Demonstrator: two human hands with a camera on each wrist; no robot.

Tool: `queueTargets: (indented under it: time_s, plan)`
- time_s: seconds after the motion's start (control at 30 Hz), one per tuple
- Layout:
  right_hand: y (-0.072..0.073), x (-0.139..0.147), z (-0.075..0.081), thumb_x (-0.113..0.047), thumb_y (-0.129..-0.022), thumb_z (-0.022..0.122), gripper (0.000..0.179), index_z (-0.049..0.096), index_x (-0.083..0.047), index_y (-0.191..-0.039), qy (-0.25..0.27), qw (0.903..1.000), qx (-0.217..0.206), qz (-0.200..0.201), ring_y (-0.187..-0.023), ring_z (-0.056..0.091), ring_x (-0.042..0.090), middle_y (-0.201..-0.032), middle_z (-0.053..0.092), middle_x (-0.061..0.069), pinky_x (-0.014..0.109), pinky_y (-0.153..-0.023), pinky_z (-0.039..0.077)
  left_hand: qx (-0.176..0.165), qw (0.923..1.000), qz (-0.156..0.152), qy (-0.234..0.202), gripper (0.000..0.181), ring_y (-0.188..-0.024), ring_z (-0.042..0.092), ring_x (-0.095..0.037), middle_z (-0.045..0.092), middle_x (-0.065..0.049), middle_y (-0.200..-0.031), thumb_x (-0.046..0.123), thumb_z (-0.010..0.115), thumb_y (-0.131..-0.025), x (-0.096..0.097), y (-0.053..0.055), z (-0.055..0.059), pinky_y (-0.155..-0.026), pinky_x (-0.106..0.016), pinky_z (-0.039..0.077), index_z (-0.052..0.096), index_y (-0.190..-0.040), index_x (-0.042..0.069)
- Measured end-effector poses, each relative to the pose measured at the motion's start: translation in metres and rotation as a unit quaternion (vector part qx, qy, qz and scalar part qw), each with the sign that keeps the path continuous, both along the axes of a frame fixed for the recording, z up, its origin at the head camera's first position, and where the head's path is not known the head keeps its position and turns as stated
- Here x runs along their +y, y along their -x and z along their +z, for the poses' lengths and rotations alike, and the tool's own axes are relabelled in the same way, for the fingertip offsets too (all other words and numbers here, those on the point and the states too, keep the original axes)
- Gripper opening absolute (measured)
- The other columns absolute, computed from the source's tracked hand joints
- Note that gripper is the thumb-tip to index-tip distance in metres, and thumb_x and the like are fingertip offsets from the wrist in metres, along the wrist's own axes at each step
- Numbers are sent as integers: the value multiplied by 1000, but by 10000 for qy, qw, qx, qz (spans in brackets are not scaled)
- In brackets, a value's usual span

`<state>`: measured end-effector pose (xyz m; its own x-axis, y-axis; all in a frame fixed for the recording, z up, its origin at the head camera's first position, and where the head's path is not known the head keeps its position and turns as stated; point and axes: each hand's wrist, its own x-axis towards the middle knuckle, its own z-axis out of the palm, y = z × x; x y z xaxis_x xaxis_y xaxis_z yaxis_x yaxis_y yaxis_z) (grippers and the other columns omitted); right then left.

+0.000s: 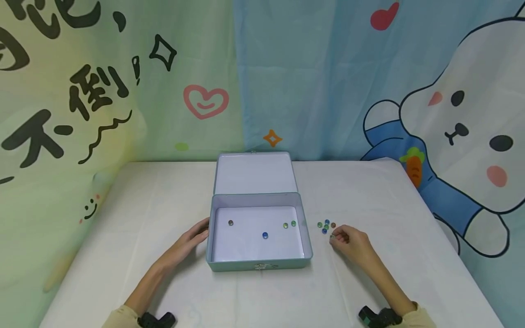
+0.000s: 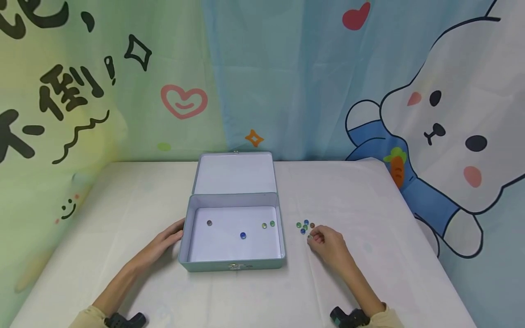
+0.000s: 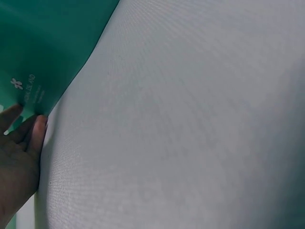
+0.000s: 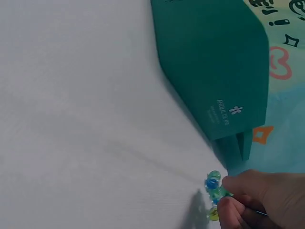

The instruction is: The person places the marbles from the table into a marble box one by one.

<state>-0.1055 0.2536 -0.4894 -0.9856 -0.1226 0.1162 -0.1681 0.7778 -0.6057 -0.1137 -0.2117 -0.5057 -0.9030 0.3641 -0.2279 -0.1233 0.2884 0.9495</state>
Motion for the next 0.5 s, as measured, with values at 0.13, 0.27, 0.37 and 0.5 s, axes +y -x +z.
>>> queueTargets:
  time_s: [0.13, 0.27, 0.37, 0.5]
  plan:
    - [3, 0, 7, -1, -81, 73, 10, 68, 2, -89, 201, 9997, 120, 73, -67, 56, 1, -78, 68, 6, 17, -59, 50, 19, 10000, 7, -21, 60, -150, 19, -36, 26, -14, -160, 37, 41, -103, 0, 0, 0, -119, -63, 12, 24, -155, 13]
    - [5, -1, 15, -5, -84, 73, 12, 69, 1, -93, 377, 9992, 23, 90, -68, 56, -2, -82, 69, 7, 17, -60, 51, -10, 10000, 3, -24, 60, -150, 18, -36, 25, -13, -160, 38, 41, -103, 0, 0, 0, -118, -63, 12, 23, -155, 13]
    - [6, -4, 25, -9, -85, 72, 14, 69, 0, -96, 537, 9984, -164, 78, -70, 56, -2, -84, 70, 8, 16, -62, 52, -14, 10000, -27, -15, 59, -150, 19, -37, 25, -13, -160, 38, 40, -103, 0, 0, -1, -118, -63, 12, 23, -155, 13]
    - [11, -10, 43, -14, -88, 71, 17, 69, -2, -99, 718, 9969, -306, 120, -72, 58, 1, -88, 70, 9, 16, -65, 52, -28, 10000, -7, -17, 60, -150, 19, -37, 26, -13, -160, 38, 41, -103, 0, 0, -1, -118, -64, 11, 24, -155, 14]
